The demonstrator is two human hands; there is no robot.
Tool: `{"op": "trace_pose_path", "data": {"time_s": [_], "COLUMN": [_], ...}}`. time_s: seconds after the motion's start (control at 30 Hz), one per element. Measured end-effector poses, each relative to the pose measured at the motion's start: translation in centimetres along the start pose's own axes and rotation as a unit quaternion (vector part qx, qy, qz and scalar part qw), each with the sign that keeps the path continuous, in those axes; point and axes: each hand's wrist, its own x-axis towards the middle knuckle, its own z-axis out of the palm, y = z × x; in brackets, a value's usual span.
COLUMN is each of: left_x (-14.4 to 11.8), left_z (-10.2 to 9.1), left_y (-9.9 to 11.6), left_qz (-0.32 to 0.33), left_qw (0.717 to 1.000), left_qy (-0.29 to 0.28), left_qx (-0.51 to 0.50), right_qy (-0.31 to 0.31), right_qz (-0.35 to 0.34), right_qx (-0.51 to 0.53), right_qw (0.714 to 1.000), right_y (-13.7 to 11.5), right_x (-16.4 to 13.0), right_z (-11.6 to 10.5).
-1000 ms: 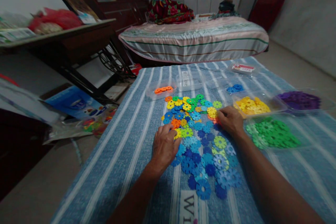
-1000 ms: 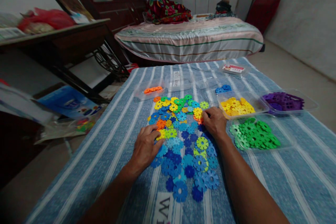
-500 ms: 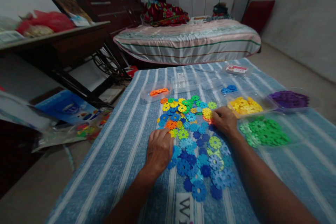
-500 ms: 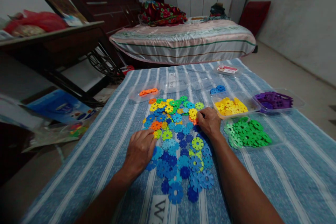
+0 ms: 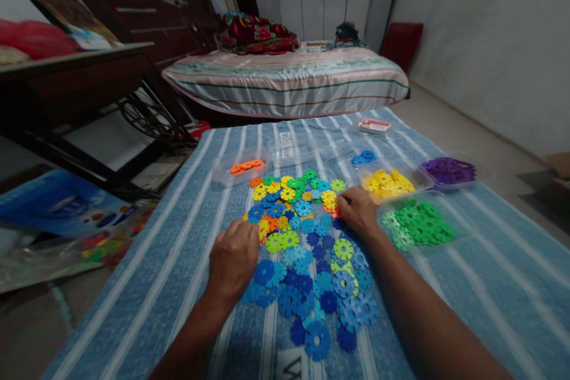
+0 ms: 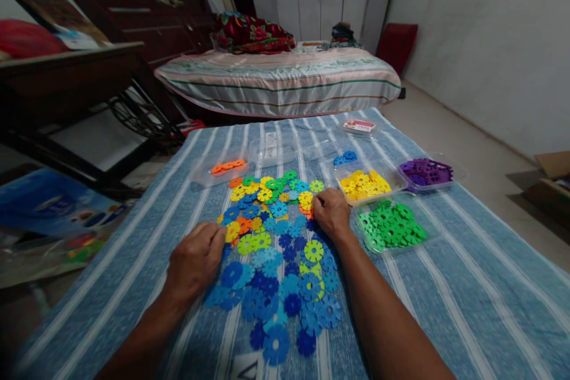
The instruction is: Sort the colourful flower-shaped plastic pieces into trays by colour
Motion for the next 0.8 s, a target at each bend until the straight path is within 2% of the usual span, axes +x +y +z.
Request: {"op": "trace_pose_path", "data": {"time_s": [0.1, 0.2, 0.23, 0.37, 0.4, 0.47, 0.57, 0.7, 0.8], "left_x": [2.5, 5.8, 7.0, 10.8, 11.4, 11.8, 11.0, 8.3, 5.6], "left_z": [-0.3, 0.0, 0.2, 1.6, 2.0, 2.6, 2.9, 2.1, 0.8], "left_y": [2.1, 6.0, 7.6, 13.4, 14.3, 14.9, 12.9, 7.0, 2.4], "left_qz": [-0.050, -0.059, -0.060, -0.028, -0.018, 0.001, 0.013, -0.026, -0.075], "left_qw": [0.989, 0.954, 0.939, 0.863, 0.858, 0.866, 0.900, 0.942, 0.958], "left_qy": [-0.081, -0.168, -0.182, -0.196, -0.191, -0.183, -0.185, -0.168, -0.145], "left_qx": [-0.116, -0.243, -0.286, -0.465, -0.477, -0.465, -0.395, -0.288, -0.234], "right_qy": [0.001, 0.004, 0.007, 0.012, 0.008, 0.001, 0.000, 0.000, -0.007], "right_qz": [-0.001, -0.006, -0.006, 0.008, 0.009, 0.003, -0.006, -0.001, 0.002], "right_qx": [0.001, 0.000, -0.001, 0.000, 0.002, 0.004, 0.004, 0.003, -0.002], "right_qw": [1.000, 1.000, 1.000, 1.000, 1.000, 1.000, 1.000, 1.000, 1.000], "right_y": [0.1, 0.0, 0.0, 0.0, 0.0, 0.1, 0.0, -0.1, 0.0], "right_x": [0.0, 0.0, -0.1, -0.1, -0.1, 0.0, 0.1, -0.1, -0.3], "right_z": [0.1, 0.2, 0.2, 0.3, 0.4, 0.3, 0.2, -0.2, -0.3]}}
